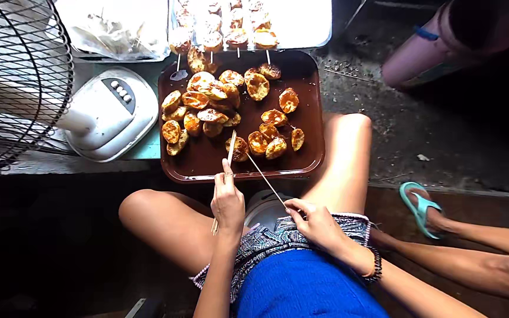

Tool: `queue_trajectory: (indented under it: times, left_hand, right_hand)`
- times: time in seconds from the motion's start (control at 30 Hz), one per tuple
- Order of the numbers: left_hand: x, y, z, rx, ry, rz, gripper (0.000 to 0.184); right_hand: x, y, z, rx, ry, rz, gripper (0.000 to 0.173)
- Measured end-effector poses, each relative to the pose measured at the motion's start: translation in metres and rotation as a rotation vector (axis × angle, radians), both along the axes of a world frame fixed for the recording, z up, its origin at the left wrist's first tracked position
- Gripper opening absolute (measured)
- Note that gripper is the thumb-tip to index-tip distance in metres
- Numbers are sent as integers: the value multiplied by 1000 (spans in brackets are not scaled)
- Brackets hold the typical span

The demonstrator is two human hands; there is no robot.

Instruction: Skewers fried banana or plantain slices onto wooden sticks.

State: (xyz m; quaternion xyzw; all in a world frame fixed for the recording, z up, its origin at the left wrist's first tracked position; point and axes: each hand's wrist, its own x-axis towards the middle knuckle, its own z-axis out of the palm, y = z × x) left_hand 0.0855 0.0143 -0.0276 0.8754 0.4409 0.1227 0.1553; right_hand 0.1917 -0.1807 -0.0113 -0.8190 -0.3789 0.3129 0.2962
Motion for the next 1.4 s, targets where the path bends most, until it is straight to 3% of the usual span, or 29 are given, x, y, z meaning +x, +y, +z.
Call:
queue_trajectory:
  times: [0.23,0.43,1.07,1.4]
  left_hand:
    - [5,2,-10,44,151,-23,57]
    - [10,4,1,1,244,-26,58]
    - [13,-1,-2,-64,238,-40,64]
    - [14,1,3,-124,237,-37,63]
  right_hand:
    - [3,1,-2,-103,22,18,25]
    - [9,1,6,-115,34,27,26]
    - [25,52,1,-67,236,-45,24]
    - [28,71,-10,-111,54,-26,21]
